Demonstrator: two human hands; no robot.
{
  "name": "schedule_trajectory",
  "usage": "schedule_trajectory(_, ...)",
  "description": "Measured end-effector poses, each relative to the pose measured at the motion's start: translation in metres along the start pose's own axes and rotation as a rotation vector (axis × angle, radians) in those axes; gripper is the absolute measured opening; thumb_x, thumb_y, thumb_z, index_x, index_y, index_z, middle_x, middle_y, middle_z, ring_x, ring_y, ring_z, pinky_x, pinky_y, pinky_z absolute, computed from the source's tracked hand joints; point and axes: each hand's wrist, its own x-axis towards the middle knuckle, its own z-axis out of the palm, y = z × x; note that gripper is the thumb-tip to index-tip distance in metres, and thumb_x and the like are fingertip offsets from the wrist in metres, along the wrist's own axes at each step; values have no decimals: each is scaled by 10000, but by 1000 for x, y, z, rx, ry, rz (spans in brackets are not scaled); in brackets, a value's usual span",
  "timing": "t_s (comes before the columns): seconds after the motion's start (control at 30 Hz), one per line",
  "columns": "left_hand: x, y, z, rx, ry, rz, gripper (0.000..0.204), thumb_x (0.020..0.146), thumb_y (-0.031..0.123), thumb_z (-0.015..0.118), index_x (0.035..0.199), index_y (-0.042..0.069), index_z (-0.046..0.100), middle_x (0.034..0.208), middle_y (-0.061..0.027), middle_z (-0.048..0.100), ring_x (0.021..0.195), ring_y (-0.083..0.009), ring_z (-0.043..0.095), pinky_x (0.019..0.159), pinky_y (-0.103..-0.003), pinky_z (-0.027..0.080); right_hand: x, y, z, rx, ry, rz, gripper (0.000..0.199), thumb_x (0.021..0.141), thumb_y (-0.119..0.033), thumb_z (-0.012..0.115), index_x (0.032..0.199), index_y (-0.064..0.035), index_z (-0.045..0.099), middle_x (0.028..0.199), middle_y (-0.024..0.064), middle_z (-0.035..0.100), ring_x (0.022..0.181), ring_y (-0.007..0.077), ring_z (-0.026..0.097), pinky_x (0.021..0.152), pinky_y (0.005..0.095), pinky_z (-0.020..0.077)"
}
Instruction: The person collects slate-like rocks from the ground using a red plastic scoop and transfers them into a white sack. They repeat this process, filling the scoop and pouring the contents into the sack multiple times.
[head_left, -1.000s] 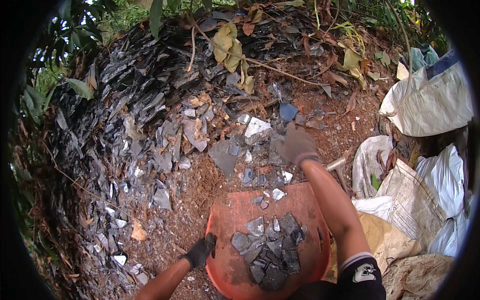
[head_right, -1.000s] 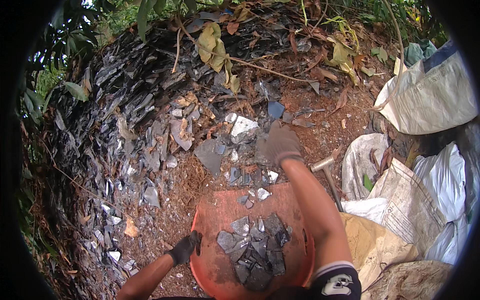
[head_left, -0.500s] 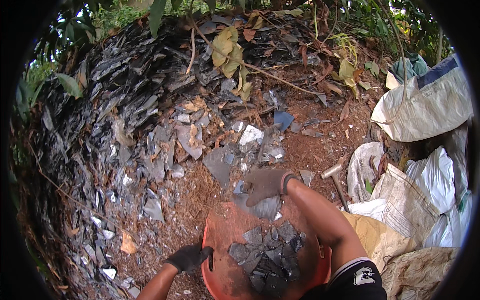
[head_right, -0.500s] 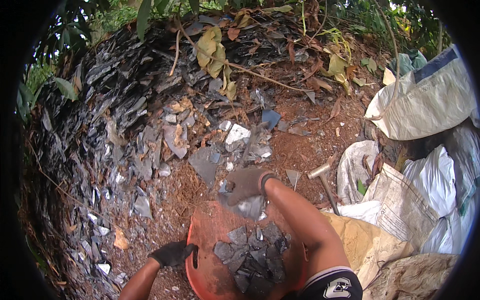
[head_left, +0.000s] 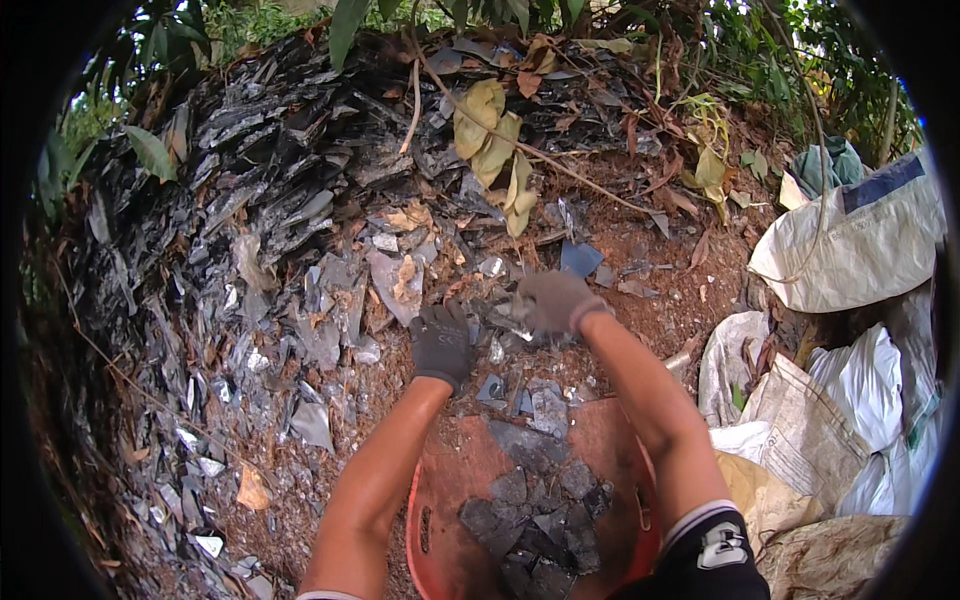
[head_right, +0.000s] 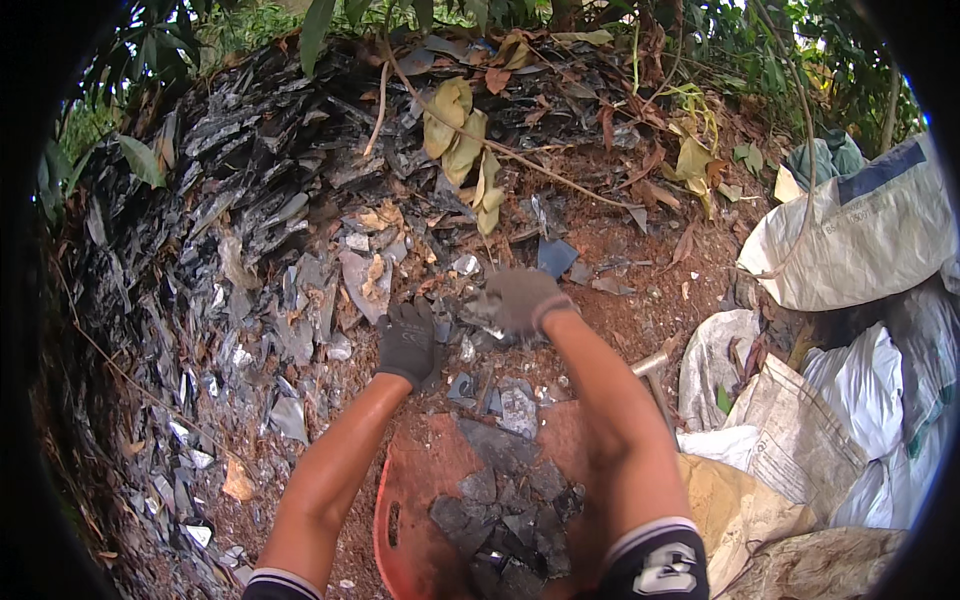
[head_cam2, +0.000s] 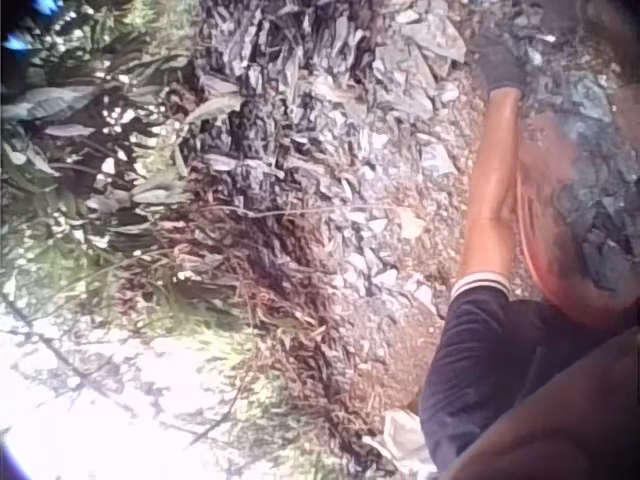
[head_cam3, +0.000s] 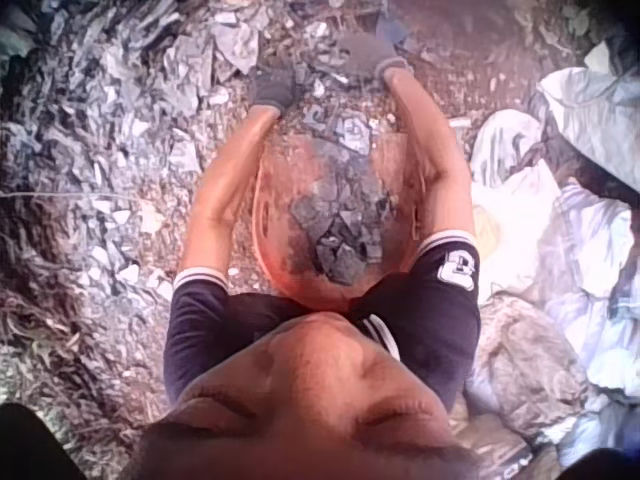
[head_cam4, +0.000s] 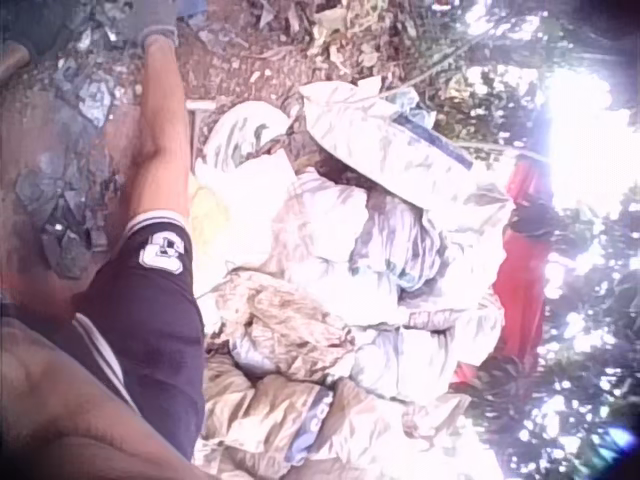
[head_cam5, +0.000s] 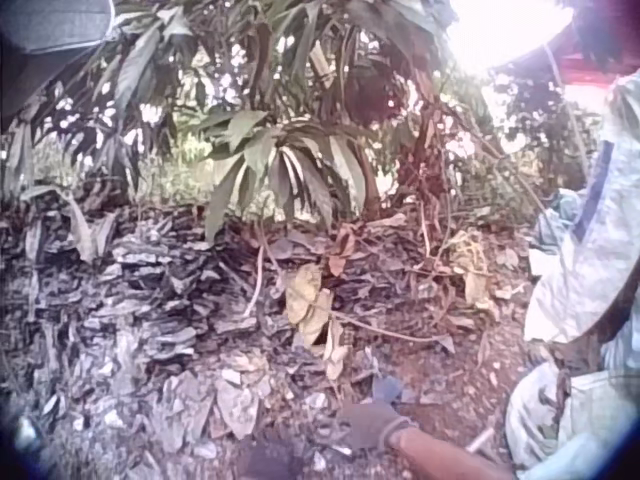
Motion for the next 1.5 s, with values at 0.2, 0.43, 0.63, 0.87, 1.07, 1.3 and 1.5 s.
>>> schedule_trajectory(0.2, -41, 5, -7, -533, -198, 221, 668, 734, 229, 811, 1301, 8, 536, 1108, -251, 620, 1074, -388, 637, 916, -472, 532, -139, -43, 52, -131, 90, -176, 292, 816, -251, 656, 1061, -91, 658, 974, 142, 705, 865, 339, 708, 814, 453, 564)
schedule_trajectory(0.43, -170, 19, -4, -486, -311, 649, 326, 833, 107, 612, 1152, 47, 631, 1109, -222, 607, 1039, -378, 632, 864, -460, 543, -197, -68, 20, -97, -153, -293, 293, 799, -238, 656, 1047, -83, 662, 964, 148, 685, 927, 347, 706, 755, 473, 566)
schedule_trajectory(0.63, -207, -12, -42, -711, -593, 898, 354, 873, 228, 642, 1167, 32, 629, 1168, -211, 625, 1127, -381, 616, 977, -451, 508, -228, -105, 29, 62, -357, -467, 318, 817, -219, 635, 1098, -70, 627, 980, 170, 692, 918, 374, 702, 777, 497, 563)
schedule_trajectory(0.87, -118, 1, -52, -567, -43, 658, 503, 867, 227, 654, 1344, 108, 547, 1303, -149, 612, 1269, -378, 540, 1053, -491, 467, -188, -57, 37, 114, -184, -435, 361, 819, -281, 651, 1140, -117, 640, 988, 158, 693, 920, 380, 685, 799, 482, 557)
schedule_trajectory(1.07, -66, 38, 40, -194, 305, 761, 448, 834, 198, 663, 1278, 169, 610, 1265, -85, 629, 1305, -341, 499, 1048, -567, 412, -176, -55, -4, 59, 228, -120, 366, 819, -296, 665, 1132, -108, 645, 974, 146, 699, 910, 363, 687, 780, 484, 548)
schedule_trajectory(1.3, -90, 47, -7, -253, 218, 779, 196, 858, 265, 646, 1037, 191, 679, 928, -22, 615, 954, -232, 606, 805, -463, 450, -212, -55, 37, 524, 231, 97, 390, 848, -366, 684, 1068, -53, 606, 916, 217, 693, 907, 394, 695, 764, 486, 532)
schedule_trajectory(1.5, -144, 53, -55, -222, 166, 849, 259, 892, 214, 596, 1128, 107, 613, 940, -74, 633, 928, -290, 670, 652, -404, 533, -230, -35, 45, 813, 120, -120, 264, 918, -244, 649, 1040, -19, 586, 746, 57, 558, 690, 117, 520, 617, 326, 465)
